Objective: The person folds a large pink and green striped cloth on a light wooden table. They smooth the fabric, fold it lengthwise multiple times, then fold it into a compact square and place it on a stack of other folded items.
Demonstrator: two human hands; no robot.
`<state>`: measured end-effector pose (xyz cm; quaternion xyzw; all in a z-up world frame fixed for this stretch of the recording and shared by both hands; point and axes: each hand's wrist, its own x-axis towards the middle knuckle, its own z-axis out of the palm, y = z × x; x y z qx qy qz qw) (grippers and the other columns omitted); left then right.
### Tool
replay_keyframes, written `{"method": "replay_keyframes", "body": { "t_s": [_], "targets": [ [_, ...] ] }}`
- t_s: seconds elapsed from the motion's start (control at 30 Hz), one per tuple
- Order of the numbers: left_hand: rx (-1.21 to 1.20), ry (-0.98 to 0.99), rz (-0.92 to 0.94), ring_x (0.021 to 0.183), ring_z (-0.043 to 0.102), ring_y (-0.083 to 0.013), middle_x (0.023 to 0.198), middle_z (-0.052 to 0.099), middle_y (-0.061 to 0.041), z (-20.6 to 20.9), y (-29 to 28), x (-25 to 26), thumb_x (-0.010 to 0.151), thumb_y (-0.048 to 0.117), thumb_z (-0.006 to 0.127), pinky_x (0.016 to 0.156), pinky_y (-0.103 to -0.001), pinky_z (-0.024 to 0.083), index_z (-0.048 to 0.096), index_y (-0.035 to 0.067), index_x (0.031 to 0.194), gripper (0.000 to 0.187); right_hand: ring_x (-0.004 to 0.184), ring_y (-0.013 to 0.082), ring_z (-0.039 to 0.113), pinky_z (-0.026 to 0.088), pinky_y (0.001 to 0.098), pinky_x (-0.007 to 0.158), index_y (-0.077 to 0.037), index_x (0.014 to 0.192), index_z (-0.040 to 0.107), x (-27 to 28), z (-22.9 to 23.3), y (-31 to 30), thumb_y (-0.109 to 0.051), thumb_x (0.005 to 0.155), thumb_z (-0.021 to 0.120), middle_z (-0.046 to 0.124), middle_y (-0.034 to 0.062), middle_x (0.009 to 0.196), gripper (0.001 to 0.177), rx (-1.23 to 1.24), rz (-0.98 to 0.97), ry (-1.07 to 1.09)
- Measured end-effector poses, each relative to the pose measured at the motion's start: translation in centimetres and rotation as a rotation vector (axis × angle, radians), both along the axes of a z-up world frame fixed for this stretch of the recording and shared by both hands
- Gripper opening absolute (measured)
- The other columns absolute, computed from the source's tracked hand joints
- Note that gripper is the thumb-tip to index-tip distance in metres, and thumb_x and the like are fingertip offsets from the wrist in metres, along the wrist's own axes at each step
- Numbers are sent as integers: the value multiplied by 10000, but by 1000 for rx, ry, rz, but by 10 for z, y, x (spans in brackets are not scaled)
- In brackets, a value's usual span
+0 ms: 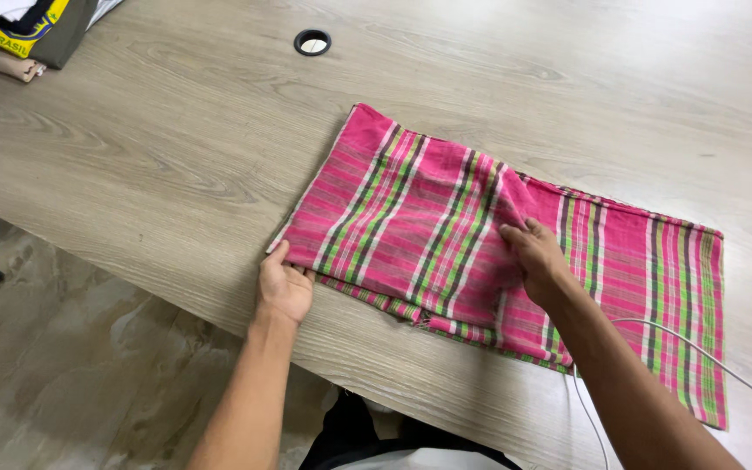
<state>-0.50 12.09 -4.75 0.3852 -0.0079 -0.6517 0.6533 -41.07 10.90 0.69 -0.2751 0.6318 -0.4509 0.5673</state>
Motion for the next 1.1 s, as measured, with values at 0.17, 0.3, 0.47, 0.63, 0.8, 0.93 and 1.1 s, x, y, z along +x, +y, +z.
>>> {"method": "replay_keyframes", "body": {
  "t_s": [0.17,0.3,0.47,0.63,0.8,0.93,1.1],
  "targets": [
    [-4,8,-59,1280,596,-228,1391,641,-94,29,4,2,988,329,578,1114,-418,450,573,57,1361,461,680,142,588,499,280,570,-52,1187,679,-6,-1,-20,-330,995,699,693,47,841,338,97,-55,-150],
    [37,35,-146,1296,578,-260,1417,619,-120,55,-5,-4,984,422,559,1099,-445,444,548,45,1390,555,817,155,705,604,326,742,-72,1165,666,10,14,-52,-279,956,712,734,48,942,299,195,-144,-190],
    [-118,-27,-19,1326,586,-237,1440,620,-105,48,-6,-7,993,316,598,1150,-408,454,555,55,1404,489,860,179,711,640,344,855,-57,1162,677,3,21,-70,-157,934,763,715,69,1012,263,36,-147,-315],
    [-86,34,-25,1251,627,-243,1374,661,-104,31,8,-1,973,252,635,1114,-431,476,595,63,1356,429,780,166,703,643,339,709,-79,1073,667,-10,-1,-57,-171,954,733,698,52,974,164,234,-247,-169],
    [25,-160,-50,1207,623,-258,1303,653,-89,25,9,5,872,49,697,1081,-485,482,567,113,1296,448,656,115,672,604,271,609,-85,991,721,-21,-13,-61,-174,969,737,717,24,893,93,62,-192,-172],
    [22,-137,-59,1225,641,-274,1312,655,-121,26,10,11,863,36,714,1107,-478,496,548,82,1308,477,734,135,652,598,305,656,-60,1123,703,-22,-6,-64,-223,980,749,703,54,952,222,-40,-168,-110],
    [26,-121,-98,1240,617,-252,1337,646,-99,33,16,12,872,130,740,1103,-473,483,576,78,1343,502,1032,178,600,534,386,937,-52,1399,630,-4,9,-34,-391,1016,694,684,90,1231,515,145,18,91]
  ]
}}
